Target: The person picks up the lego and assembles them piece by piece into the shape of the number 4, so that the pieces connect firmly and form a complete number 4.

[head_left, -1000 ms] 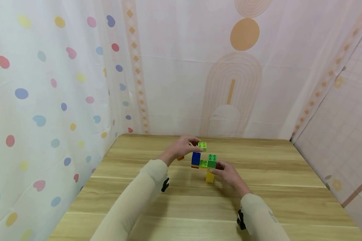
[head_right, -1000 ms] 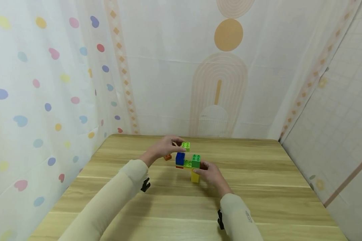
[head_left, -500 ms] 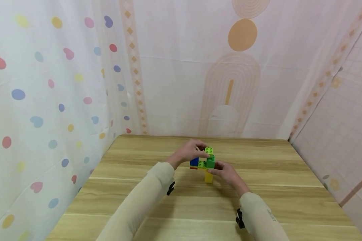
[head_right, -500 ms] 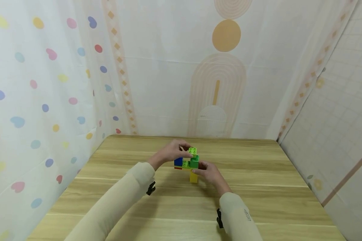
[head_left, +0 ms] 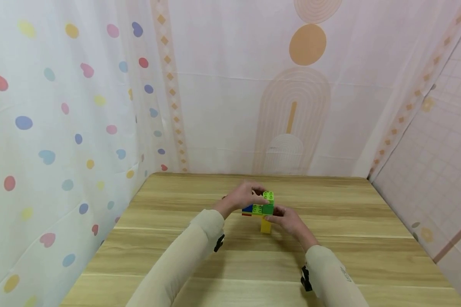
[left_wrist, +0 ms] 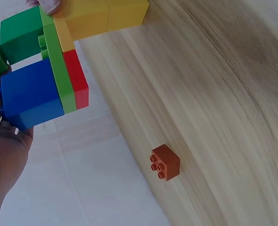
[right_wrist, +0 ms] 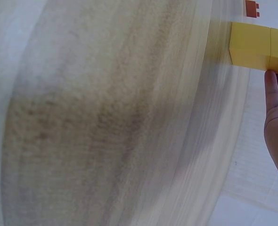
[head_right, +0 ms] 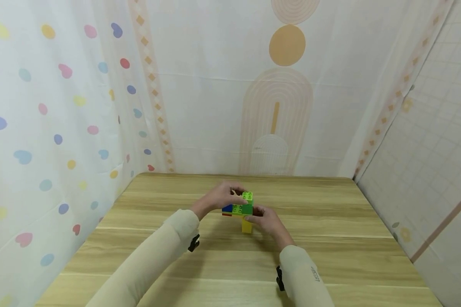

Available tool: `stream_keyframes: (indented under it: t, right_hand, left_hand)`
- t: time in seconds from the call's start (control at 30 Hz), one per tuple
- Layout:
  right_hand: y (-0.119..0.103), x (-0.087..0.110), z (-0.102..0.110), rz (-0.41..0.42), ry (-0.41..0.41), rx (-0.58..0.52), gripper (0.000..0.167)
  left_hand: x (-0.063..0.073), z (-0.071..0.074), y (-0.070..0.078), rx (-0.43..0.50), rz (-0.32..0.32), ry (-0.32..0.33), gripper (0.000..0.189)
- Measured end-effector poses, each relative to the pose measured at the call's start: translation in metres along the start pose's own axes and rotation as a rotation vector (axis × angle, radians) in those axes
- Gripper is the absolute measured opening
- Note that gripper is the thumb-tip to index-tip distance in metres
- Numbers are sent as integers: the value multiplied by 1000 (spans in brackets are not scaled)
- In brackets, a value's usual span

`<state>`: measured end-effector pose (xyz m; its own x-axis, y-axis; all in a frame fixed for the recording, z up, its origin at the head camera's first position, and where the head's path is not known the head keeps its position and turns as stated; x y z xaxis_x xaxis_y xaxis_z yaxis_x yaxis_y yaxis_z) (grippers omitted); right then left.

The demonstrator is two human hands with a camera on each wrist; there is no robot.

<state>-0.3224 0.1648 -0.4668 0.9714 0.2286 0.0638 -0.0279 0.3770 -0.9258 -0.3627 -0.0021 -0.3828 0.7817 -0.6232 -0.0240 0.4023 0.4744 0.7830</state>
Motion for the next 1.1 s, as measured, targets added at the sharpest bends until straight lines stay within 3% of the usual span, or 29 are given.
stream_keyframes:
  t: [0.37,1.1]
  right_hand:
    - [-2,-1,-1,6,-14,-4,31]
    - [-3,-3,3,26,-58,15,40]
  left_hand:
    - [-2,-1,2,-74,-9,5,33]
    - [-4,-2,6,-101,-30,15,32]
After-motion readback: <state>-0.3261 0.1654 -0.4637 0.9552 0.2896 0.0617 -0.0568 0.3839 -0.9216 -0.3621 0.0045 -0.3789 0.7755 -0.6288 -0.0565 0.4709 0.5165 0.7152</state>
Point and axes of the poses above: each hand's wrist, its own x-axis away from the middle knuckle, its own z-axis out of the back of the hand, y = z × x, the point moved 4 cm from there along -x, towards the middle knuckle, and after that the axes turned 4 degrees about -y, right-handed, at the moved point
